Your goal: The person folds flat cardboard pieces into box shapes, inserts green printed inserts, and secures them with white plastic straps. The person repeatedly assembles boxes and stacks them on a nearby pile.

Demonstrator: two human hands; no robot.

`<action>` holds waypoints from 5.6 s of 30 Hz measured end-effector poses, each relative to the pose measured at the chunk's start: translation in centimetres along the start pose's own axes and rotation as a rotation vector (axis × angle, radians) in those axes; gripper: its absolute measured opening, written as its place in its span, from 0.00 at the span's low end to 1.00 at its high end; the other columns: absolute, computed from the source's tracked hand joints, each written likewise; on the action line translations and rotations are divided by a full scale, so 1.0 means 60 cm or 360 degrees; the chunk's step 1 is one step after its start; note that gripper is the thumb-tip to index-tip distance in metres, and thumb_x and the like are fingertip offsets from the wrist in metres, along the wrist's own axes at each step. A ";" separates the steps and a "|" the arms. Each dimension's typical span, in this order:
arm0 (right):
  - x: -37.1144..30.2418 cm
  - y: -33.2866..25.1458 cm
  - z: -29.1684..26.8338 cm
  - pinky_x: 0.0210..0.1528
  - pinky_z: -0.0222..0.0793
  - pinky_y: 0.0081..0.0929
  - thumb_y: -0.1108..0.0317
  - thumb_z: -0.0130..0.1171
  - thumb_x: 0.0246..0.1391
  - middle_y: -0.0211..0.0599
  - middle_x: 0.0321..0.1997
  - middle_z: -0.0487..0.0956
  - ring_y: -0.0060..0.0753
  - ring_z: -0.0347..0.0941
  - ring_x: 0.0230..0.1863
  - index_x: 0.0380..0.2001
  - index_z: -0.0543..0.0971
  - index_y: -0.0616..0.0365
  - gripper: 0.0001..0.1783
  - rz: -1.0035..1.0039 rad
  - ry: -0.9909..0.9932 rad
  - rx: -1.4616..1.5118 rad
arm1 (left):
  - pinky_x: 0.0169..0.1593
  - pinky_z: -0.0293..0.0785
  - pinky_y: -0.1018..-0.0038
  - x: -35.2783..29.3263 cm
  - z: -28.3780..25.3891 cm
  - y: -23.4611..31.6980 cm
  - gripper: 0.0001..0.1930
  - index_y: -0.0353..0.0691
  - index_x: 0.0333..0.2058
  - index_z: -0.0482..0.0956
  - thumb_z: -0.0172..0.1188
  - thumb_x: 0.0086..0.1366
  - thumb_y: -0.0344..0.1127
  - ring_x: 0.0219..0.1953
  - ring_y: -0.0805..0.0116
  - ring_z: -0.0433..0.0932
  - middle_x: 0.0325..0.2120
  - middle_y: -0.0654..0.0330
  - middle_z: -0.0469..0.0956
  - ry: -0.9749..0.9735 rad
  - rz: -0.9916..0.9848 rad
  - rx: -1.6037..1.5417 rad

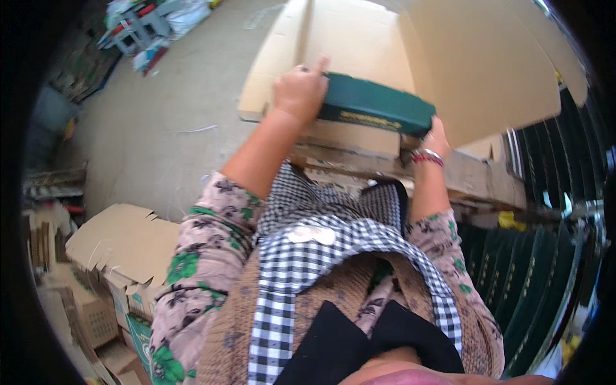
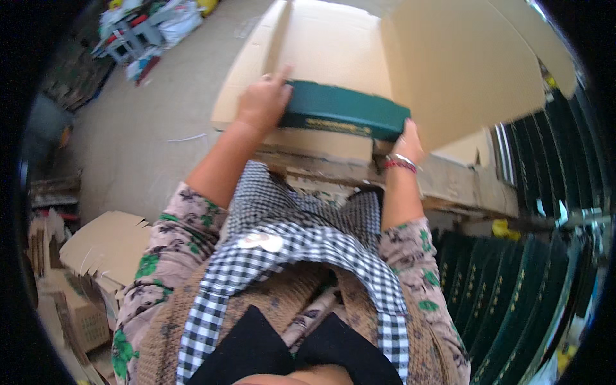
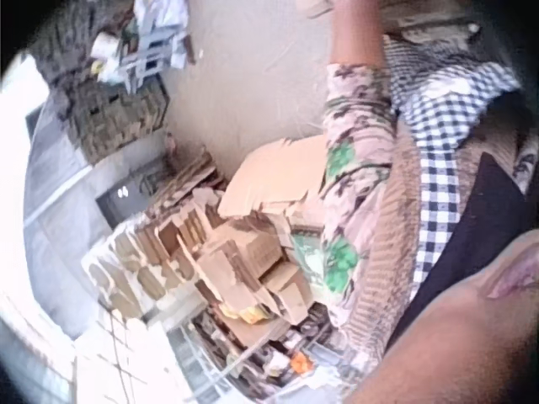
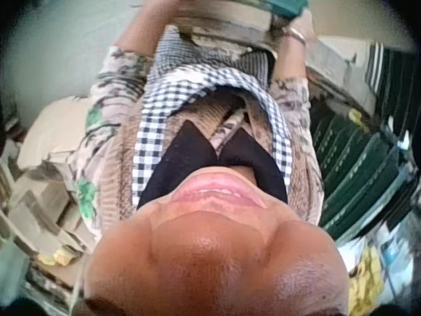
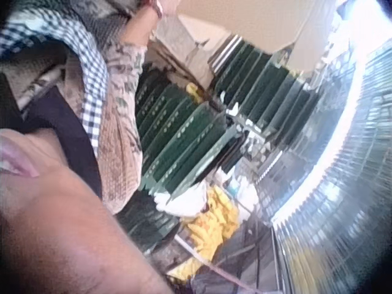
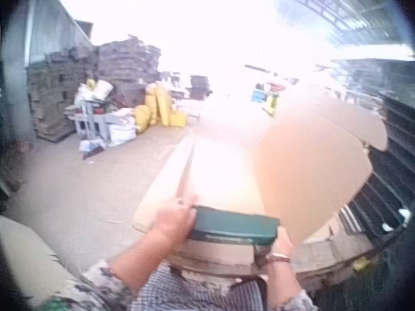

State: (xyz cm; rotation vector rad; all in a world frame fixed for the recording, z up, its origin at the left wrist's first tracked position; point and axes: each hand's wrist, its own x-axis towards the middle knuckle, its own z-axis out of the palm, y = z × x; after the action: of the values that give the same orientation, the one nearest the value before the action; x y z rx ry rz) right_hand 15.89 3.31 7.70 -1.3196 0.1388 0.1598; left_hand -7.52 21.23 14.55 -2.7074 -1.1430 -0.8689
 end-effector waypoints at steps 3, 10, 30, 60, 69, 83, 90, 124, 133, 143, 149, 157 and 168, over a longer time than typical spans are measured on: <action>0.028 0.014 -0.015 0.36 0.76 0.37 0.60 0.64 0.42 0.45 0.38 0.78 0.37 0.77 0.35 0.36 0.76 0.74 0.25 0.0036 -0.0010 -0.0273 | 0.44 0.73 0.69 -0.003 -0.007 0.015 0.14 0.50 0.42 0.80 0.60 0.56 0.42 0.43 0.60 0.77 0.38 0.55 0.79 0.0365 0.0485 0.0081; -0.020 -0.011 -0.064 0.20 0.50 0.17 0.52 0.64 0.51 0.18 0.18 0.65 0.13 0.54 0.17 0.24 0.74 0.54 0.18 -0.0248 -0.0400 -0.0347 | 0.39 0.74 0.63 0.010 -0.021 0.033 0.07 0.39 0.29 0.81 0.61 0.52 0.35 0.36 0.52 0.79 0.30 0.51 0.80 -0.1221 0.0573 -0.0259; -0.146 -0.131 0.002 0.42 0.71 0.43 0.69 0.64 0.40 0.46 0.36 0.78 0.51 0.75 0.39 0.28 0.81 0.56 0.08 -0.1330 -0.1965 -0.2558 | 0.39 0.75 0.62 0.015 -0.074 -0.004 0.09 0.36 0.33 0.82 0.60 0.50 0.27 0.35 0.51 0.78 0.31 0.48 0.79 -0.1558 0.0849 -0.0364; -0.050 -0.193 -0.076 0.61 0.60 0.42 0.80 0.59 0.39 0.41 0.56 0.72 0.52 0.61 0.62 0.47 0.78 0.47 0.27 -0.2349 -0.1819 -0.2189 | 0.68 0.46 0.64 0.025 -0.140 -0.177 0.24 0.50 0.55 0.70 0.52 0.58 0.36 0.67 0.62 0.51 0.64 0.63 0.56 -0.0137 0.1426 0.0791; 0.018 -0.192 -0.133 0.54 0.66 0.40 0.74 0.59 0.44 0.44 0.46 0.76 0.52 0.68 0.54 0.41 0.77 0.54 0.16 -0.1719 -0.1793 -0.2034 | 0.48 0.69 0.63 0.132 -0.075 -0.059 0.08 0.44 0.31 0.82 0.56 0.54 0.30 0.41 0.57 0.78 0.36 0.59 0.80 -0.0992 0.1406 0.0637; -0.021 -0.154 -0.045 0.39 0.68 0.43 0.63 0.52 0.56 0.45 0.31 0.76 0.50 0.72 0.39 0.30 0.69 0.56 0.09 -0.1943 -0.1422 -0.2415 | 0.64 0.55 0.61 -0.050 -0.028 0.028 0.32 0.33 0.54 0.69 0.58 0.57 0.51 0.63 0.45 0.57 0.60 0.39 0.58 -0.0328 0.1134 0.0081; -0.011 -0.141 -0.052 0.38 0.65 0.46 0.69 0.54 0.54 0.49 0.33 0.74 0.55 0.69 0.38 0.36 0.72 0.57 0.07 -0.1821 -0.1583 -0.2445 | 0.68 0.40 0.52 -0.047 -0.093 0.027 0.34 0.25 0.41 0.78 0.66 0.46 0.54 0.66 0.33 0.39 0.62 0.32 0.50 -0.1102 0.1559 0.0213; -0.119 -0.162 -0.008 0.39 0.67 0.44 0.74 0.62 0.39 0.54 0.30 0.75 0.58 0.71 0.36 0.29 0.76 0.63 0.10 -0.1242 -0.2390 -0.2383 | 0.40 0.74 0.63 0.045 -0.036 0.031 0.09 0.37 0.33 0.83 0.63 0.54 0.34 0.34 0.55 0.78 0.31 0.49 0.80 -0.1740 0.0989 -0.0186; -0.129 -0.157 -0.024 0.34 0.69 0.39 0.75 0.61 0.39 0.57 0.25 0.75 0.55 0.73 0.29 0.31 0.77 0.66 0.11 -0.0681 -0.2573 -0.2147 | 0.35 0.73 0.62 0.028 -0.020 0.034 0.12 0.35 0.31 0.81 0.68 0.47 0.32 0.29 0.53 0.78 0.27 0.47 0.79 -0.1687 0.0974 -0.0241; -0.152 -0.094 -0.039 0.35 0.69 0.43 0.71 0.57 0.37 0.58 0.25 0.75 0.59 0.73 0.31 0.23 0.76 0.66 0.09 -0.0923 -0.2687 -0.2001 | 0.32 0.72 0.61 0.056 -0.040 0.011 0.11 0.40 0.30 0.82 0.69 0.46 0.35 0.28 0.52 0.78 0.25 0.48 0.79 -0.1883 0.1058 -0.0235; -0.199 -0.157 -0.052 0.46 0.70 0.37 0.69 0.57 0.44 0.57 0.41 0.76 0.56 0.73 0.44 0.44 0.74 0.64 0.21 -0.1053 -0.2723 -0.1811 | 0.38 0.72 0.60 0.008 -0.081 -0.021 0.12 0.41 0.32 0.81 0.67 0.46 0.35 0.36 0.50 0.77 0.32 0.51 0.79 -0.1210 0.1176 -0.0135; -0.074 -0.115 -0.209 0.55 0.65 0.30 0.53 0.54 0.59 0.44 0.57 0.70 0.37 0.69 0.55 0.65 0.53 0.61 0.39 -0.0340 -0.1090 -0.0889 | 0.59 0.60 0.64 0.075 -0.308 -0.188 0.24 0.32 0.50 0.71 0.44 0.69 0.49 0.53 0.62 0.69 0.51 0.52 0.72 0.0918 -0.0033 -0.2320; -0.135 -0.089 -0.133 0.51 0.70 0.34 0.63 0.49 0.60 0.37 0.58 0.69 0.35 0.69 0.55 0.61 0.61 0.57 0.27 0.0327 -0.1120 0.0603 | 0.64 0.44 0.46 -0.041 -0.169 0.060 0.24 0.51 0.54 0.72 0.60 0.59 0.46 0.64 0.52 0.56 0.59 0.53 0.64 -0.0809 0.0961 -0.0619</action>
State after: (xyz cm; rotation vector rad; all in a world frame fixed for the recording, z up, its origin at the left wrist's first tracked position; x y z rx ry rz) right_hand 8.90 -6.01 12.39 -0.8105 -0.2842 0.7243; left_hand -11.24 14.26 22.24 -3.4039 -0.1222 -0.3394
